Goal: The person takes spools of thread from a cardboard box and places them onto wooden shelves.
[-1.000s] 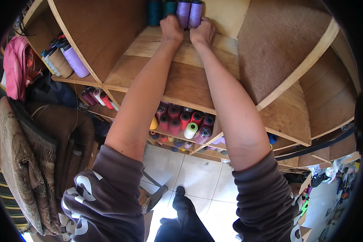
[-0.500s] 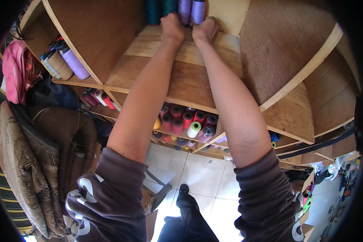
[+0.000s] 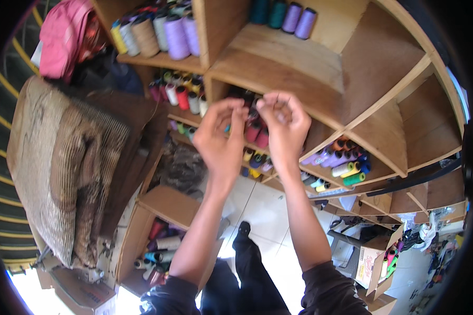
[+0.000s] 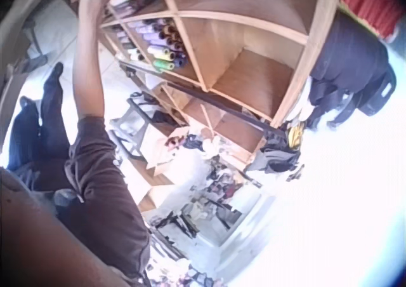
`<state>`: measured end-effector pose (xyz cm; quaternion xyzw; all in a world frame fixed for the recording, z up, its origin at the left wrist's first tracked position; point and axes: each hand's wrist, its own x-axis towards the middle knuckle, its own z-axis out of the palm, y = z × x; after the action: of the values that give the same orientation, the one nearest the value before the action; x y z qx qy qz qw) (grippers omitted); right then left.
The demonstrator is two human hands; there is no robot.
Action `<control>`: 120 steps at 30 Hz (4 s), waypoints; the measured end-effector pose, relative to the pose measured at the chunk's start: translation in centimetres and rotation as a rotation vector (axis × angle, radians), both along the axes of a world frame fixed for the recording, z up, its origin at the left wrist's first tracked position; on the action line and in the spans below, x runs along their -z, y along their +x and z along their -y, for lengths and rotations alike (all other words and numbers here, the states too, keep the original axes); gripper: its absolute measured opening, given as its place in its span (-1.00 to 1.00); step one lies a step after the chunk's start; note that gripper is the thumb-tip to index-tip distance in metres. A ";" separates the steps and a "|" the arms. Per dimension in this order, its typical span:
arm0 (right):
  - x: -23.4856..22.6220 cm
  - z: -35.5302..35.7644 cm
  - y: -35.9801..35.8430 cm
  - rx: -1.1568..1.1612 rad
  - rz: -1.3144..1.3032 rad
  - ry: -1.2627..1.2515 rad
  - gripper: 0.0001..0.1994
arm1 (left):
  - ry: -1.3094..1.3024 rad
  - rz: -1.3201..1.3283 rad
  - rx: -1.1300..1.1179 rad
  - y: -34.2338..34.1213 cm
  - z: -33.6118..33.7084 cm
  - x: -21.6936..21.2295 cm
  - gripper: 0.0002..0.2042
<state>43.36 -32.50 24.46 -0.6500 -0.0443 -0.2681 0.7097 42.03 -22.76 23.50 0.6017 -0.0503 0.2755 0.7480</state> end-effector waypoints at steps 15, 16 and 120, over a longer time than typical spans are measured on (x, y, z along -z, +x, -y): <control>18.5 -19.8 -28.0 -0.669 -0.584 -0.385 -0.88 | 0.056 -0.730 -0.368 -34.0 -20.0 19.3 -0.87; 19.7 -20.3 -28.4 -0.721 -0.595 -0.477 -0.87 | 0.148 -0.843 -0.359 -35.4 -20.4 19.6 -0.86; -4.5 12.1 15.4 0.844 0.075 -0.417 -0.38 | 0.555 0.014 0.070 21.7 15.4 -4.7 -0.60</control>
<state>58.74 -44.55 28.95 -0.7296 0.1452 -0.5419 0.3912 63.77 -38.14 28.19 0.7796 -0.1497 0.2291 0.5633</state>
